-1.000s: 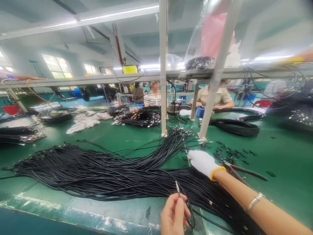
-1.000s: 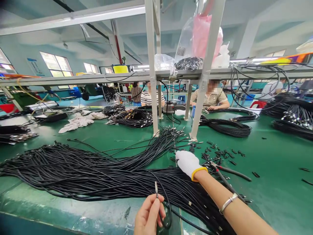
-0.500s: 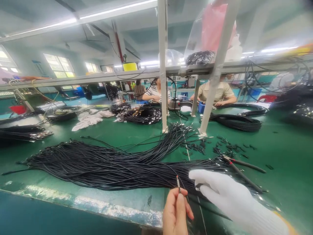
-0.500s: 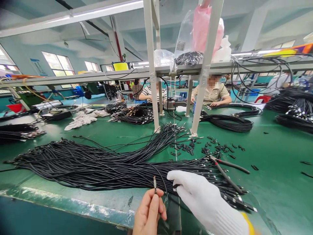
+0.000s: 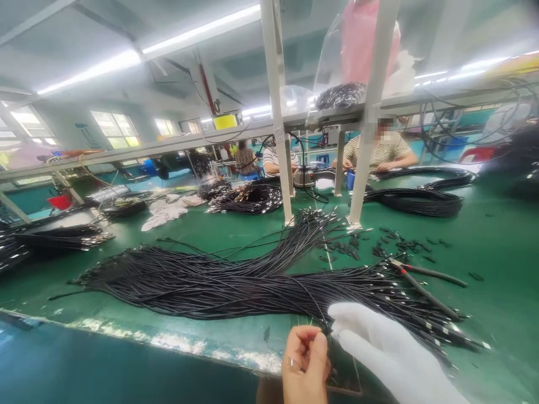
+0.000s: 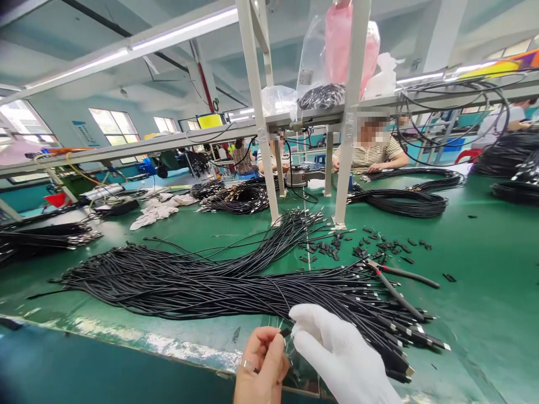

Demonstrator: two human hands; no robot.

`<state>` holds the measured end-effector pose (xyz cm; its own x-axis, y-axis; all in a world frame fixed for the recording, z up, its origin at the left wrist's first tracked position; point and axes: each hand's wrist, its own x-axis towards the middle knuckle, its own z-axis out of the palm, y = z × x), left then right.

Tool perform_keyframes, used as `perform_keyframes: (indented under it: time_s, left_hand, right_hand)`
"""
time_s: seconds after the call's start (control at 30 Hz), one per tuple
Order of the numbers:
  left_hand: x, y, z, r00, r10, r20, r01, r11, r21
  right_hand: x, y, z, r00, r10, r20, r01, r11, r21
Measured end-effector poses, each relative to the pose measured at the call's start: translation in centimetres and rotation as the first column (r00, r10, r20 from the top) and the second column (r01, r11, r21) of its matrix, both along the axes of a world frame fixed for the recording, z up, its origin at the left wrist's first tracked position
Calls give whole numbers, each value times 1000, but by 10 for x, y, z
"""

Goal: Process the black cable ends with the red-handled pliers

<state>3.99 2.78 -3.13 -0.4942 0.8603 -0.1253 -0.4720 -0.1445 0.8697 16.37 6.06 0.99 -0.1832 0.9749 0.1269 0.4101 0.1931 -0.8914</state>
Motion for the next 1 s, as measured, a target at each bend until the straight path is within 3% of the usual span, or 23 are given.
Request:
perform_keyframes:
  time_s: [0.07,0.17,0.27,0.33,0.43,0.53,0.63,0.73,0.83,1.0]
  left_hand:
    - [2,-1,2,998,-20,58,19,1000,10]
    - [3,-5,3,996,-44,80,43,999,12]
    - [-3,-10,5,992,-39,118,37,999,19]
    - [-13,-14,7,998,-32,63,33,999,-7]
    - [-31,-21,11,983,-130,-127,114,986,-122]
    - [-45,-28,18,955,-268,-131,238,949,-206]
    - [-49,-34,23,973,-222,-59,215,970,-116]
    - [-48,-38,24,982,-168,-83,168,986,-12]
    - [-48,-42,23,973,-216,-80,216,976,-12]
    - [-47,-47,26,979,-185,-88,183,983,-33]
  right_hand:
    - [-5,-2,-8,986,36,-163,-48,997,-67]
    - [-8,1,-13,973,133,-190,-151,985,-83]
    - [-3,-2,-7,993,111,-35,-113,992,-57]
    - [1,-9,1,985,119,125,-122,992,16]
    - [2,-20,7,926,221,306,-264,959,106]
    - [-4,-23,4,870,317,377,-375,923,90]
    - [-10,-20,-1,858,348,378,-389,921,36]
    - [-13,-16,1,859,342,382,-382,923,33]
    - [-17,-15,8,855,316,412,-415,892,178]
    - [-38,-17,8,862,195,469,-432,766,475]
